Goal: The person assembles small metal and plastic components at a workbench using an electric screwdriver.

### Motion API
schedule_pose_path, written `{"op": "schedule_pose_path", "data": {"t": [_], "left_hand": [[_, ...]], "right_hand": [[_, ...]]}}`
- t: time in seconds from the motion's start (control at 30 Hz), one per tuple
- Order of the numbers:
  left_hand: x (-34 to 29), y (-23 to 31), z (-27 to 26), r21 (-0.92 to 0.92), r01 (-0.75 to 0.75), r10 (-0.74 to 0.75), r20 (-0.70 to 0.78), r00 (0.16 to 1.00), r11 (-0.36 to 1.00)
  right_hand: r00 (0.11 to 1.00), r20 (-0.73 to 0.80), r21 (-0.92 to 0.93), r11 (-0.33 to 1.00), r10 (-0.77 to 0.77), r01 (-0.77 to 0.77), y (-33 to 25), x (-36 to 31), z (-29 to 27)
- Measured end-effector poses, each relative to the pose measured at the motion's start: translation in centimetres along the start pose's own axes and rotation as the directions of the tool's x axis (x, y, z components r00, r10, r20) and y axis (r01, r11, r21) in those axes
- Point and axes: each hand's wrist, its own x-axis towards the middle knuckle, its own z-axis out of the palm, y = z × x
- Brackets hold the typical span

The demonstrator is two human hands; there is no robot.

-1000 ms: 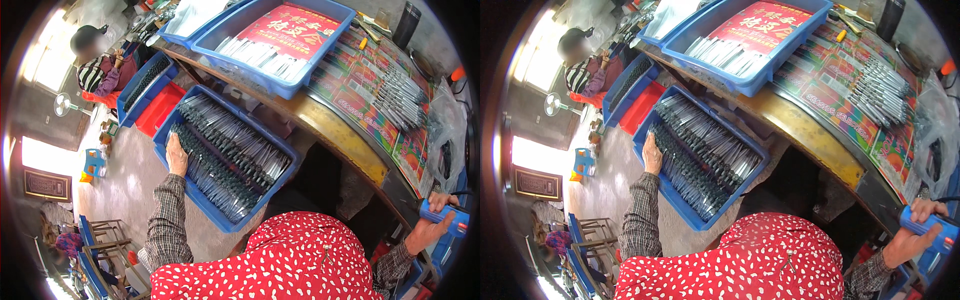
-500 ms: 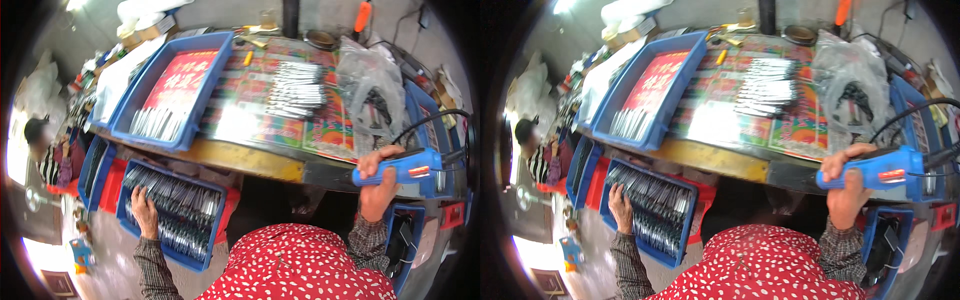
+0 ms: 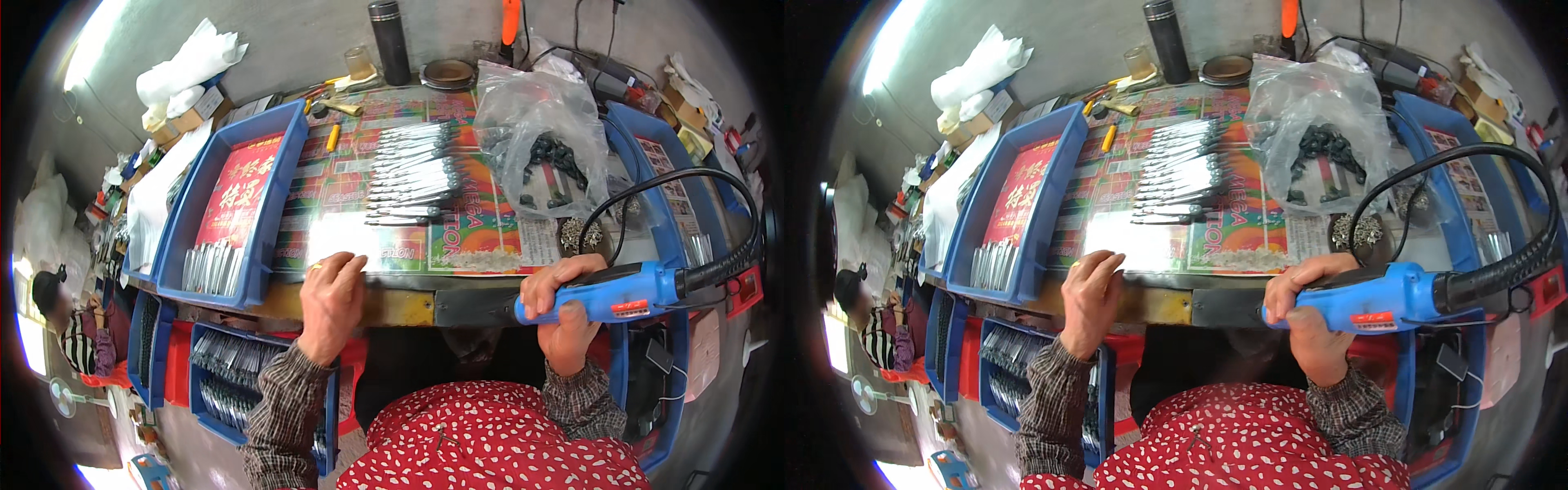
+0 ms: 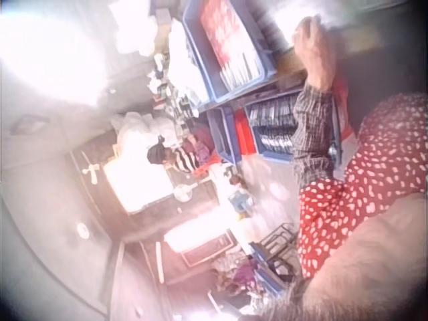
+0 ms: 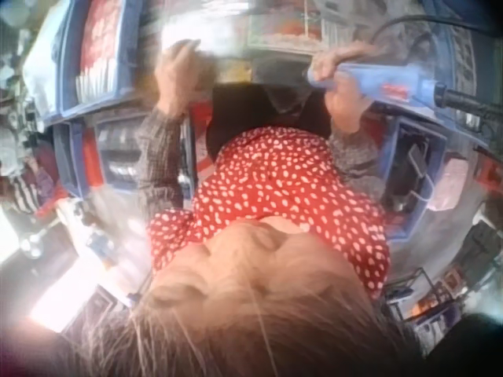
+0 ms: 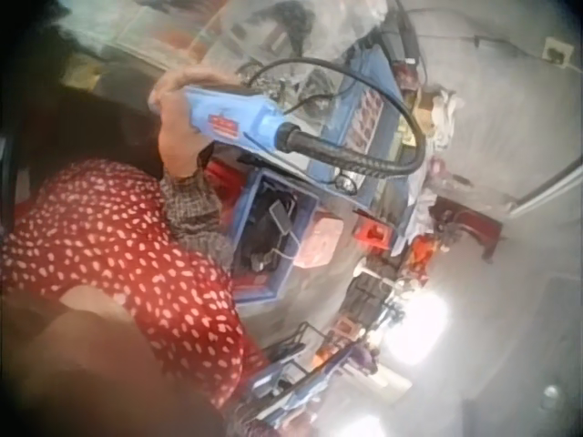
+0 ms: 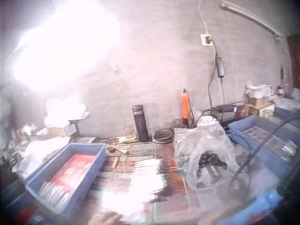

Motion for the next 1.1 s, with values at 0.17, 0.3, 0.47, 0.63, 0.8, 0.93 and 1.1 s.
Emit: {"op": "schedule_pose_path", "data": {"t": [0.17, 0.3, 0.47, 0.63, 0.8, 0.93, 1.1], "left_hand": [[3.5, 0.4, 3.9, -0.034, -0.046, 0.047, 0.031, 0.998, 0.998], [5.3, 0.8, 5.4, -0.049, -0.079, 0.081, 0.043, 0.996, 0.996], [7.0, 1.1, 6.4, -0.073, -0.156, 0.162, 0.077, 0.984, 0.985], [7.7, 1.2, 7.3, -0.047, -0.212, 0.216, 0.106, 0.971, 0.976], [7.7, 1.0, 7.8, -0.026, -0.231, 0.232, 0.102, 0.967, 0.973], [7.7, 1.1, 7.9, -0.05, -0.225, 0.229, 0.112, 0.967, 0.973], [7.9, 0.9, 7.9, -0.091, -0.168, 0.179, 0.128, 0.976, 0.982]], "right_hand": [[0.999, 0.036, 0.046, 0.999, -0.012, 0.01, 0.1, -0.3, -0.5], [0.999, 0.029, 0.062, 0.998, -0.033, 0.031, 0.3, -0.3, -0.7], [1.0, -0.004, 0.105, 0.994, -0.02, 0.021, 0.3, -0.3, -0.8], [1.0, -0.022, 0.12, 0.992, -0.023, 0.025, 0.5, -0.4, -1.0], [1.0, -0.015, 0.13, 0.992, -0.005, 0.006, 0.4, -0.3, -1.1], [0.999, -0.016, 0.14, 0.989, 0.048, -0.045, 0.4, -0.2, -1.1], [0.997, 0.003, 0.165, 0.983, 0.074, -0.074, 0.2, 0.6, -1.2]]}}
